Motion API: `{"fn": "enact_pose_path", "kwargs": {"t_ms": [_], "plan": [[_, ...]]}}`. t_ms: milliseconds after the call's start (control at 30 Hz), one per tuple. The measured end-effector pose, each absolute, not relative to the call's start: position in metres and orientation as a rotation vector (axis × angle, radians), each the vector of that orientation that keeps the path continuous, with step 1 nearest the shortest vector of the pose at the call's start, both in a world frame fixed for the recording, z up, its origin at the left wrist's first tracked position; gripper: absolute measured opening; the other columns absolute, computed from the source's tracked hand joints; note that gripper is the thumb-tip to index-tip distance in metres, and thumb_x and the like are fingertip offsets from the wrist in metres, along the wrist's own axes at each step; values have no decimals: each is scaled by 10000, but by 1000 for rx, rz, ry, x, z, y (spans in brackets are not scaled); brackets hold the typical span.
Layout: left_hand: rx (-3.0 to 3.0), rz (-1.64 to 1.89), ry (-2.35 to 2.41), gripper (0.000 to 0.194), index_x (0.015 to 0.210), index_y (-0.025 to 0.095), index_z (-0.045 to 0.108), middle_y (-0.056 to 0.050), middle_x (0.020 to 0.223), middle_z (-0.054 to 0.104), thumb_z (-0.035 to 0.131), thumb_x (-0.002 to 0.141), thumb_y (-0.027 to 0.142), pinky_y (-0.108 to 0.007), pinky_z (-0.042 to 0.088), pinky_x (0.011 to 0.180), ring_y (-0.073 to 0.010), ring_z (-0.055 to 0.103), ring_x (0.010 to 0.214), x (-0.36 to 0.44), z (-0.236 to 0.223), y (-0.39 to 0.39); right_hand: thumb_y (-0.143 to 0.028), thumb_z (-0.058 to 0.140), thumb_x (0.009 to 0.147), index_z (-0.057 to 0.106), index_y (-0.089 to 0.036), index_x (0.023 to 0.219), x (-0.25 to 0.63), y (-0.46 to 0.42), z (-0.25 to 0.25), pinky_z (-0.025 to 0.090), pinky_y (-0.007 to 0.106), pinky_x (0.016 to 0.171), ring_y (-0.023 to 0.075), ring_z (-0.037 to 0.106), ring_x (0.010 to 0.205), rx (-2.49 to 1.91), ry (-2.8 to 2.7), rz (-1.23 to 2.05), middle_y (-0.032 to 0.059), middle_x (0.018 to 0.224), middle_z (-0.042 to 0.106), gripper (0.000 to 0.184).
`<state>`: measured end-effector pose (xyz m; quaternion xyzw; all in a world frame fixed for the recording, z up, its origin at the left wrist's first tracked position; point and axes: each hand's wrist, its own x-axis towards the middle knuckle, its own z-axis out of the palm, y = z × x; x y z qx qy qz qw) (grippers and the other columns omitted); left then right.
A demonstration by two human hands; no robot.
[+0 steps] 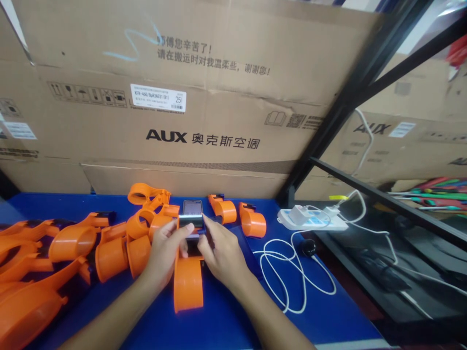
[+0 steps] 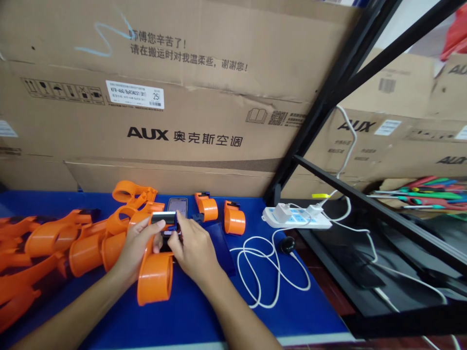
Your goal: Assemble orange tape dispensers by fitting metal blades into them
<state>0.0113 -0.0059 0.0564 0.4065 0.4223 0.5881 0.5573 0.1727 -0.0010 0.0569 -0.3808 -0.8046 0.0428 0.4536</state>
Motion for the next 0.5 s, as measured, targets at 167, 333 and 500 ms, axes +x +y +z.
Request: {"fn": "enact_pose_path", "kwargs": {"t_ms": [167,333,500], "plan": [[933,1392,962,335,675,194,574,35,454,520,775,814,423,-217,403,541,-102,480,465,12,58,-7,-202,506,996,559,-147,1427,172,0,56,623,409,827,245,712,887,-927,-1957,114,126,1037,739,438],[717,1335,946,424,599,186,546,12,444,512,768,800,486,-232,415,514,-113,474,443,13,60,-7,-263,581,1008,562,-196,1455,178,6,57,620,371,789,215,698,815,-919,-1984,162,80,945,738,452],[490,1271,872,455,541,191,502,1,445,498,760,789,472,-253,434,492,-132,503,441,16,67,-10,-204,540,1014,500,-226,1527,183,12,58,608,421,888,227,702,872,-857,-2065,58,98,1066,750,515]]}}
